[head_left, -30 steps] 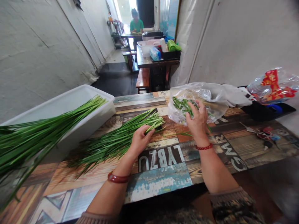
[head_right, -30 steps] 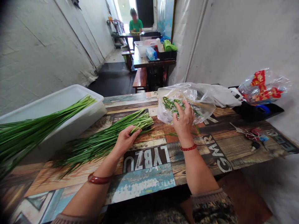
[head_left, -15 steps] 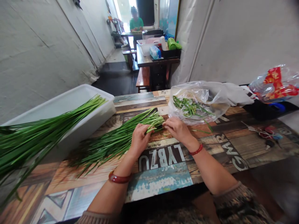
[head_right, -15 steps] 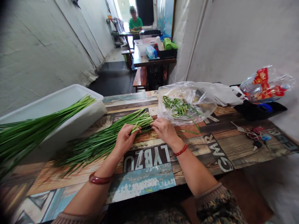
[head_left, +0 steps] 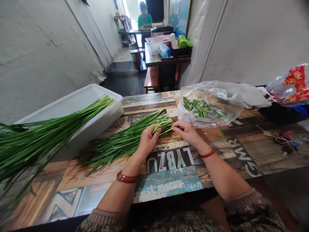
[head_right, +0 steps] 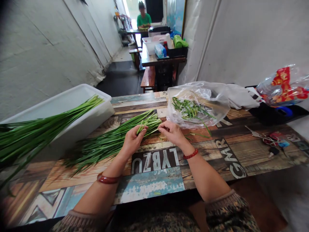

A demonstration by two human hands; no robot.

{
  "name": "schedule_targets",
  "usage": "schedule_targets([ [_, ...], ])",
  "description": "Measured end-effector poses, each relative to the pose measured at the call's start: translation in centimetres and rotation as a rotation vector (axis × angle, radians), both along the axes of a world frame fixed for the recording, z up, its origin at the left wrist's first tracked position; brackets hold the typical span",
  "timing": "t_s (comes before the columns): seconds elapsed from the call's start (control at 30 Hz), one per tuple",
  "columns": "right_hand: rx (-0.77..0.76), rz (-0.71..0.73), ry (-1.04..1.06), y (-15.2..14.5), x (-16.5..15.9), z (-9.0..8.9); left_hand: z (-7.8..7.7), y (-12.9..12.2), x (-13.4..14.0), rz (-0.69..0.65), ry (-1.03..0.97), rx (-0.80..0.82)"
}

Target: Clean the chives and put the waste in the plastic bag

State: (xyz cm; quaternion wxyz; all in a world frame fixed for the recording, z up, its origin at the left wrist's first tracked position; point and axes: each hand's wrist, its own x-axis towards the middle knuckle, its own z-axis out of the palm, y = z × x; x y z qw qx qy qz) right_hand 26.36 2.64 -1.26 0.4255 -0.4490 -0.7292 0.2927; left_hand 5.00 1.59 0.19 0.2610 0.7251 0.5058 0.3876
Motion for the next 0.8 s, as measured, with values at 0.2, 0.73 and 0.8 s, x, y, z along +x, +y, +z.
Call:
schedule_targets([
  [0.2,-0.075,0.008,0.13,-0.4,-0.6,0.3,-0.1,0.2,-0.1,-0.103,0.008,-0.001],
  [0.73,0.169,-0.128,0.047,-0.9,-0.5,1.1,0.2,0.1,0.1,-0.188,0.068,-0.07],
  [0.8,0.253,-0.049,-0.046,-1.0,-0.9,1.2,0.2,0.0,0.1,-0.19,0.064,-0.115],
])
